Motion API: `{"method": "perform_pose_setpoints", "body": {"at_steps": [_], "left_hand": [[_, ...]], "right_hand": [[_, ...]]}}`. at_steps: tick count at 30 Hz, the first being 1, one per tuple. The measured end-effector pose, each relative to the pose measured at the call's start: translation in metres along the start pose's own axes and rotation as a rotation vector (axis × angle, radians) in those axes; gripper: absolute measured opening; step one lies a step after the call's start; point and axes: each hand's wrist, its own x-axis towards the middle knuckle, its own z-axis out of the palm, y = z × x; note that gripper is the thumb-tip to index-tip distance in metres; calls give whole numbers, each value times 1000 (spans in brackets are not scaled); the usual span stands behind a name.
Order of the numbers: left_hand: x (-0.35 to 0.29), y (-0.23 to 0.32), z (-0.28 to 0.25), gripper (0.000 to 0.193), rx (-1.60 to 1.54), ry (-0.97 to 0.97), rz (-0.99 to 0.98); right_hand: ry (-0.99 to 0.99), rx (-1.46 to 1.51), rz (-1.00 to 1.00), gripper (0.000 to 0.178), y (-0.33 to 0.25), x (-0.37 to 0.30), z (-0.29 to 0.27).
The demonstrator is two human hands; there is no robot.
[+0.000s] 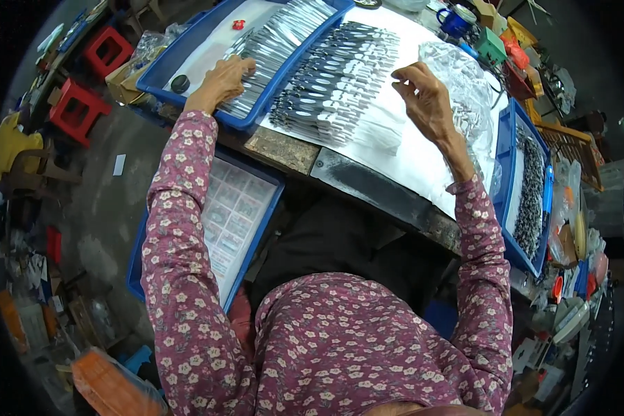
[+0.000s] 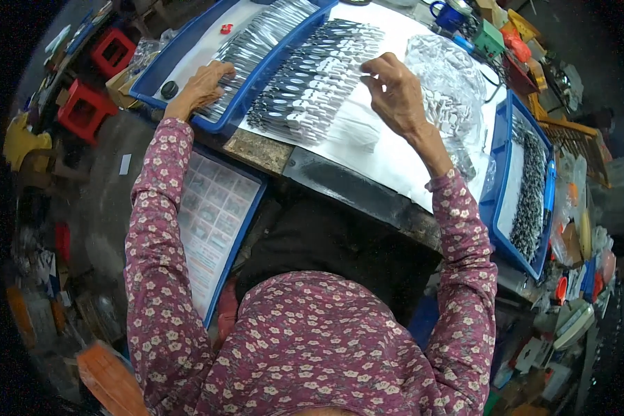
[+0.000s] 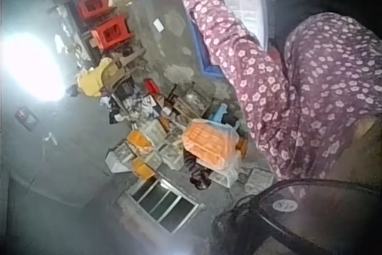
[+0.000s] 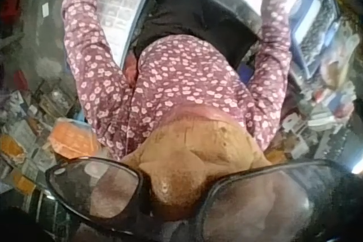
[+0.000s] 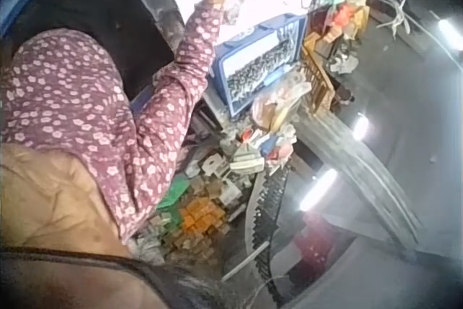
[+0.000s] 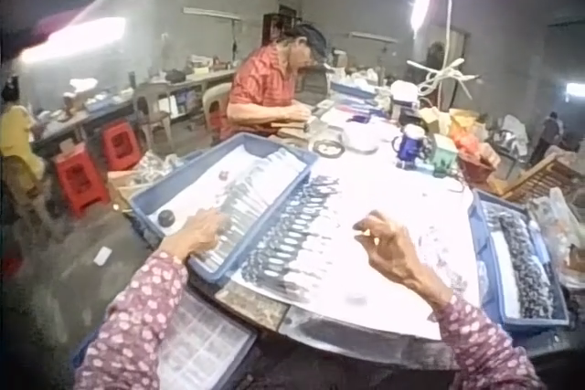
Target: Assembling small metal hardware components at a manual workstation.
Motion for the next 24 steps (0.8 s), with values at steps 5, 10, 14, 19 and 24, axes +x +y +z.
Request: {"method": "perform_pose_setpoints", "body": {"at_steps": [5,10,14,19,24], "left_hand": [[13,-50,30,33,-519,-6,85],[15,-73,35,46,-196,71,340],[18,-45,20,38,-167,8,343],[21,-50,26,36,-375,-144,239],[18,-68,35,37,-461,-63,319]], "right_hand": [[19,41,-168,15,-21,-25,-14],[32,59,-85,14,-34,-67,-32],[49,-32,-15,15,-22,-110,-58],[105,-106,98,13,-1,-143,-102],[188,-226,277,11,51,-163,-155]]}}
